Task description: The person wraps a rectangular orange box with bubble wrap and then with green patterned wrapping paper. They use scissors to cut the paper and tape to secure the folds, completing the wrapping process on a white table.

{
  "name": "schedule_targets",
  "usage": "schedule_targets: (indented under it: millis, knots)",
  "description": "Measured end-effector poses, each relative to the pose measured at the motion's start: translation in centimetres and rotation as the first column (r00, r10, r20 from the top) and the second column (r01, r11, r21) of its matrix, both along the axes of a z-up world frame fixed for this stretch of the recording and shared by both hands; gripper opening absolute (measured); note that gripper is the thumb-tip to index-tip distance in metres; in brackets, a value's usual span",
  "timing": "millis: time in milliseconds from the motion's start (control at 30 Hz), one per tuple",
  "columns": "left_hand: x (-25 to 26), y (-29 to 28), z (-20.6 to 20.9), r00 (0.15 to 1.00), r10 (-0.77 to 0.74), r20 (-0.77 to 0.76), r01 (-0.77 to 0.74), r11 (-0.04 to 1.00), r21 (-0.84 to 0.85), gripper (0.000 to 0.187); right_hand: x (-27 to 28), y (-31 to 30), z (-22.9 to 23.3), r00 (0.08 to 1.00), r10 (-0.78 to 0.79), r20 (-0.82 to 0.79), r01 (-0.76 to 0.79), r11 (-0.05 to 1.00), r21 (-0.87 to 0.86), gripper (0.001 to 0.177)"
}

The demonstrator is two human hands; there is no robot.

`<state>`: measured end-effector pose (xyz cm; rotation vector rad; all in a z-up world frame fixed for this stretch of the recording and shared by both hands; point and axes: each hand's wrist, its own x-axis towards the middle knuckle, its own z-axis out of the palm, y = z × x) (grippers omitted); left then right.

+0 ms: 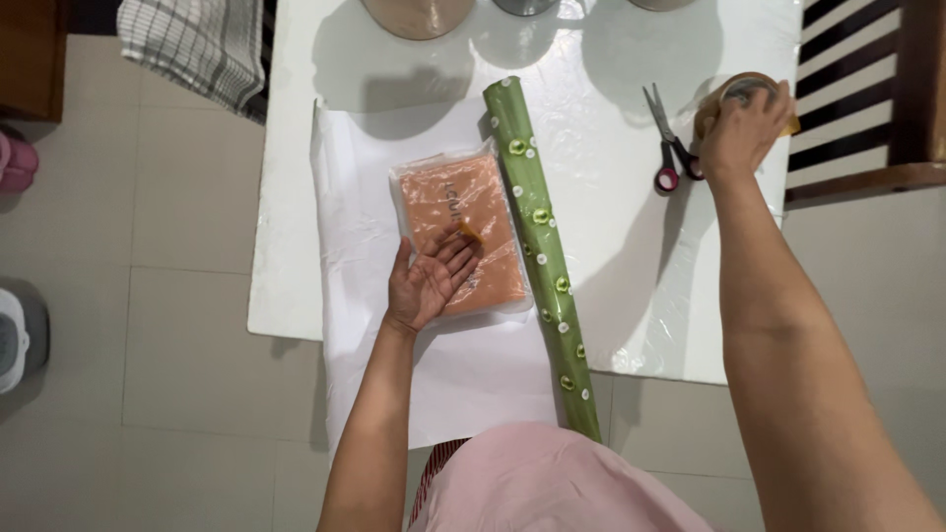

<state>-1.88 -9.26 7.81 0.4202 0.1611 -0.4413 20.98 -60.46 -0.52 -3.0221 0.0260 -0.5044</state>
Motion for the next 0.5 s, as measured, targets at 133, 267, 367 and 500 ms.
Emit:
schedule_targets:
  millis: [133,267,367,500]
  knots:
    - [0.0,-0.1,-0.1,1.000,-0.004,0.016,0.004,1.000,0.010,0.083,-1.9,1.6,1.7,0.991,0.088,0.106,-0.073,0.988,-0.133,0.010]
    - [0.1,-0.1,-0.2,1.000,-0.010,0.017,0.010,1.000,0.024,0.083,-5.2,7.4,4.2,0.954,0.230,0.193,-0.187,0.958,-0.215,0.008]
    - [0.1,-0.1,-0.2,1.000,-0.015,0.026,0.014,0.999,0.035,0.083,-9.6,12.3,5.6,0.934,0.326,0.149,-0.288,0.930,-0.229,0.014]
    - [0.0,0.0,-0.2,0.999,-0.023,0.048,0.020,0.998,0.060,0.083,-15.1,16.6,6.7,0.901,0.430,0.056,-0.420,0.898,-0.131,0.011]
